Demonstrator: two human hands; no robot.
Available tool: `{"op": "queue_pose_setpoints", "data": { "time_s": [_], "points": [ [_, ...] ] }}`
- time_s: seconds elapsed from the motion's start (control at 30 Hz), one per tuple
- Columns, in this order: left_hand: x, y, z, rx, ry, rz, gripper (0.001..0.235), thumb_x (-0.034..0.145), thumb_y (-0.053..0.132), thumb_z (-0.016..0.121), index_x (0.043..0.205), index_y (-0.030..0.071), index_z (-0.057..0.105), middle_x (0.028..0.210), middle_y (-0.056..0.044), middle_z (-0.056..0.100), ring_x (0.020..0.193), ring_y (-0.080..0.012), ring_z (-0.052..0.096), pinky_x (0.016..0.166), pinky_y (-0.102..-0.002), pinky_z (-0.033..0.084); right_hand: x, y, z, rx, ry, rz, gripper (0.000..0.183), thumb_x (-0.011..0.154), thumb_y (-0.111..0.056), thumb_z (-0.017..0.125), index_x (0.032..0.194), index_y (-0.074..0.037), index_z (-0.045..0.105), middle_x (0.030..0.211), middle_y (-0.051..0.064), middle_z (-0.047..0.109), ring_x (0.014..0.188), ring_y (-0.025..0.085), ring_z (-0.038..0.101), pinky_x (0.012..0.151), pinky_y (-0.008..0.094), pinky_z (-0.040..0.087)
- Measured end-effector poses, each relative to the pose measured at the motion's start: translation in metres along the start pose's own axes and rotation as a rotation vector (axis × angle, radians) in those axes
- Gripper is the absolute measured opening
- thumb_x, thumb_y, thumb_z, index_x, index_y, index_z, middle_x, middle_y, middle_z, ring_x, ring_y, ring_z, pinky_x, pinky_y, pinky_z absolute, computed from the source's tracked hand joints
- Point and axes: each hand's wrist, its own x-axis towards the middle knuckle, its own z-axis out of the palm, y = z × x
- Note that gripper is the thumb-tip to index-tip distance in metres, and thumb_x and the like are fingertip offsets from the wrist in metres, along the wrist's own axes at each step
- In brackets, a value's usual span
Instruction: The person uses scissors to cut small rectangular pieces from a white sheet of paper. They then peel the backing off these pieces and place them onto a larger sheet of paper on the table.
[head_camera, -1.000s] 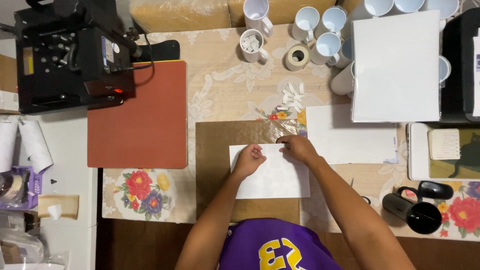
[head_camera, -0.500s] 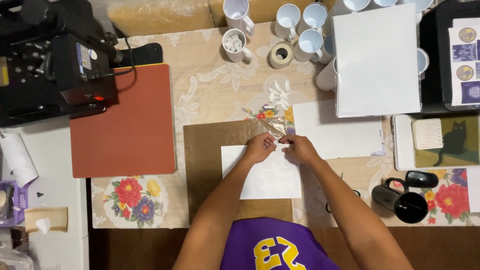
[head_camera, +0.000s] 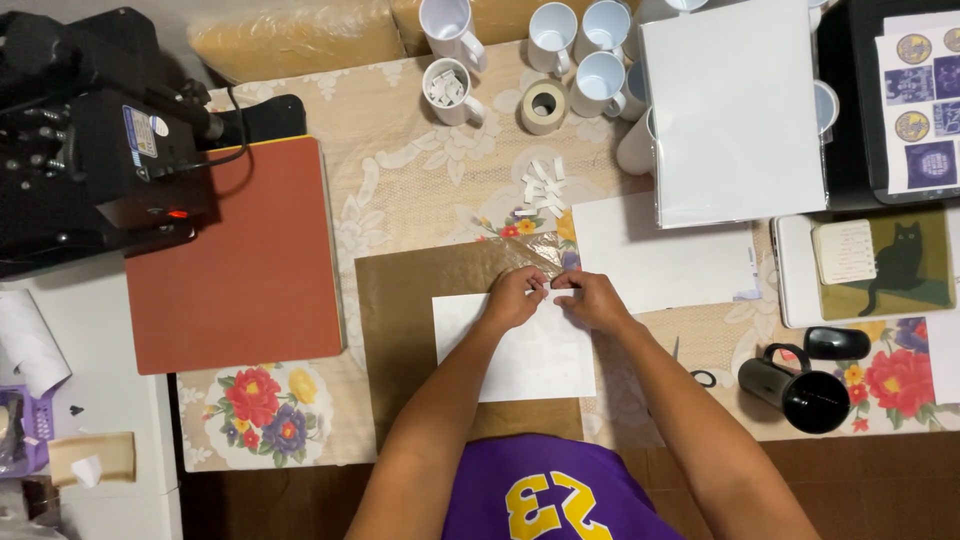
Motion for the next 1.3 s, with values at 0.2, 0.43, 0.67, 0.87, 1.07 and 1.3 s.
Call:
{"op": "queue_pose_setpoints", "data": {
  "time_s": [0.2,0.43,0.67,0.87,1.07,1.3],
  "points": [
    [-0.007,0.0,-0.003,-0.057,0.019,0.015,0.024,0.091,0.012,0.085,0.113,0.021,0.081,0.099,0.0,0.086,0.109,-0.0229,0.082,0.102,-0.042,0.063,-0.003,0.005,0.0,-0.057,0.017,-0.125,0.029,0.093,-0.013,0.091,0.121,-0.01,0.087,0.114,0.018,0.087,0.119,0.041,0.081,0.107,0.049,0.061],
    [-0.008,0.001,-0.002,-0.053,-0.001,0.0,0.024,0.091,0.013,0.084,0.113,0.021,0.081,0.099,0.001,0.086,0.11,-0.0211,0.083,0.104,-0.041,0.062,-0.006,0.014,0.004,-0.051,0.062,-0.182,0.029,0.091,-0.017,0.094,0.119,-0.011,0.088,0.112,0.017,0.085,0.117,0.04,0.081,0.106,0.049,0.062],
    [-0.008,0.002,0.0,-0.046,0.0,0.039,0.025,0.089,0.011,0.087,0.112,0.02,0.081,0.097,0.001,0.085,0.106,-0.0215,0.083,0.102,-0.041,0.063,-0.01,0.01,0.002,0.025,0.078,-0.162,0.03,0.088,-0.013,0.096,0.116,-0.009,0.087,0.112,0.017,0.085,0.117,0.04,0.081,0.107,0.049,0.062],
    [-0.008,-0.004,0.003,0.001,0.015,0.071,0.025,0.087,0.012,0.089,0.11,0.021,0.082,0.095,0.002,0.085,0.105,-0.0216,0.082,0.1,-0.041,0.064,-0.01,0.008,0.004,0.059,0.084,-0.148,0.028,0.089,-0.011,0.096,0.115,-0.009,0.086,0.111,0.016,0.086,0.117,0.039,0.081,0.107,0.049,0.062],
    [-0.009,-0.006,0.008,0.012,0.066,0.095,0.026,0.086,0.012,0.09,0.109,0.021,0.081,0.094,0.001,0.084,0.101,-0.0228,0.082,0.096,-0.041,0.065,-0.01,0.003,0.007,0.062,0.104,-0.135,0.029,0.086,-0.007,0.096,0.112,-0.008,0.082,0.102,0.015,0.084,0.109,0.036,0.082,0.101,0.048,0.061],
    [-0.007,-0.005,0.011,0.046,0.113,0.105,0.027,0.085,0.013,0.091,0.109,0.02,0.08,0.092,0.0,0.082,0.097,-0.024,0.081,0.093,-0.041,0.065,-0.009,0.006,0.009,0.062,0.118,-0.133,0.03,0.085,-0.008,0.097,0.108,-0.009,0.079,0.096,0.012,0.082,0.102,0.033,0.08,0.096,0.046,0.061]
  ]
}}
